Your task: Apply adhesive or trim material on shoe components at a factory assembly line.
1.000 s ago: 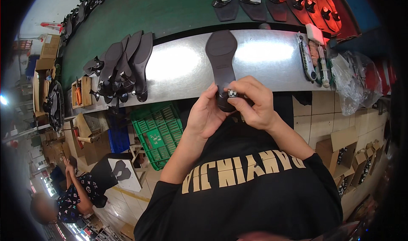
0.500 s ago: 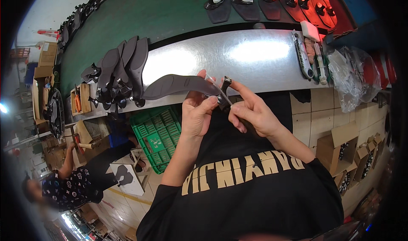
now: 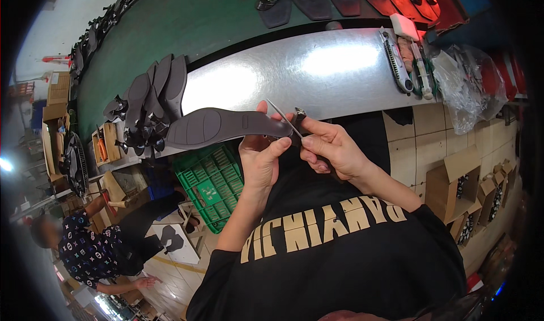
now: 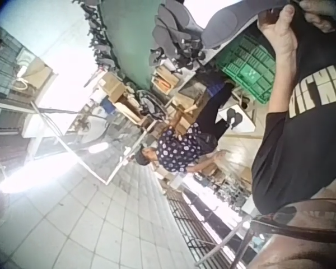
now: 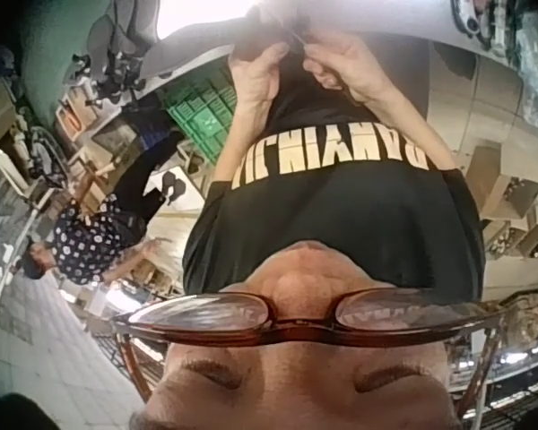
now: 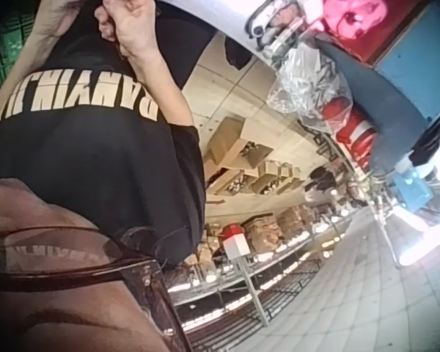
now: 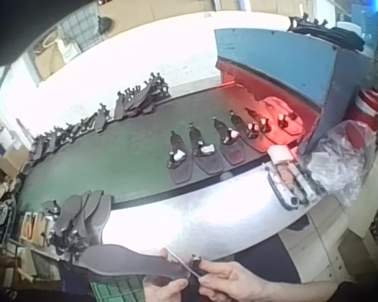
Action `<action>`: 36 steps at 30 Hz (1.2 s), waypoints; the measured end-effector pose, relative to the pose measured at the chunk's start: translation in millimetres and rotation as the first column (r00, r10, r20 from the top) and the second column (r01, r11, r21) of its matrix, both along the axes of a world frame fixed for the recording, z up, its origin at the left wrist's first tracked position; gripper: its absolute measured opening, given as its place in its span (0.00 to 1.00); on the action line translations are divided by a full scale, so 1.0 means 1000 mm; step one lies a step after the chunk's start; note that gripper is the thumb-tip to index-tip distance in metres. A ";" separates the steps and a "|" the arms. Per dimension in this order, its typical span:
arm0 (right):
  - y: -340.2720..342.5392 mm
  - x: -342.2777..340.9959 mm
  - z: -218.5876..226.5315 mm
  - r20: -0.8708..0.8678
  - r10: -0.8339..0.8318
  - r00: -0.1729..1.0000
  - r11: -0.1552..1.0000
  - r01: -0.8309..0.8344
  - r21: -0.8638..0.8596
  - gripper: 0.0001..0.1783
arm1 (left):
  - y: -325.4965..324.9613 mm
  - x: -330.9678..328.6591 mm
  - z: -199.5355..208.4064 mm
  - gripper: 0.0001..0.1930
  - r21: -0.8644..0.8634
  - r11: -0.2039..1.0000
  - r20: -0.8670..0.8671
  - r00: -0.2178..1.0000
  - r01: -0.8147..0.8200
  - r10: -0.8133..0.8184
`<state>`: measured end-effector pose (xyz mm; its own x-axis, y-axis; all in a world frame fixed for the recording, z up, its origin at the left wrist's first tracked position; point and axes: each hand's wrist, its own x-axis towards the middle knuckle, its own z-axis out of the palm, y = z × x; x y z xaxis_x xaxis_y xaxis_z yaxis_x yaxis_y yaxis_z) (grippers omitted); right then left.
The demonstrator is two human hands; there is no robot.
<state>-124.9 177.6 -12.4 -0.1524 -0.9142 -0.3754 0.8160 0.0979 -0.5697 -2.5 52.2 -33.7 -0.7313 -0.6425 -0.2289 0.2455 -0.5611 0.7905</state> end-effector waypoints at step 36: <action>-0.004 -0.012 -0.011 -0.070 0.165 0.984 0.986 -0.165 0.010 0.23 | -0.023 0.012 -0.004 0.33 -0.081 0.988 0.089 0.988 0.135 -0.127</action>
<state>-136.9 173.3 -23.5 -0.0257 -0.9273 -0.3733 0.7464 0.2307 -0.6243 9.9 29.6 -37.6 -0.7913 -0.5623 -0.2402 0.1060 -0.5130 0.8518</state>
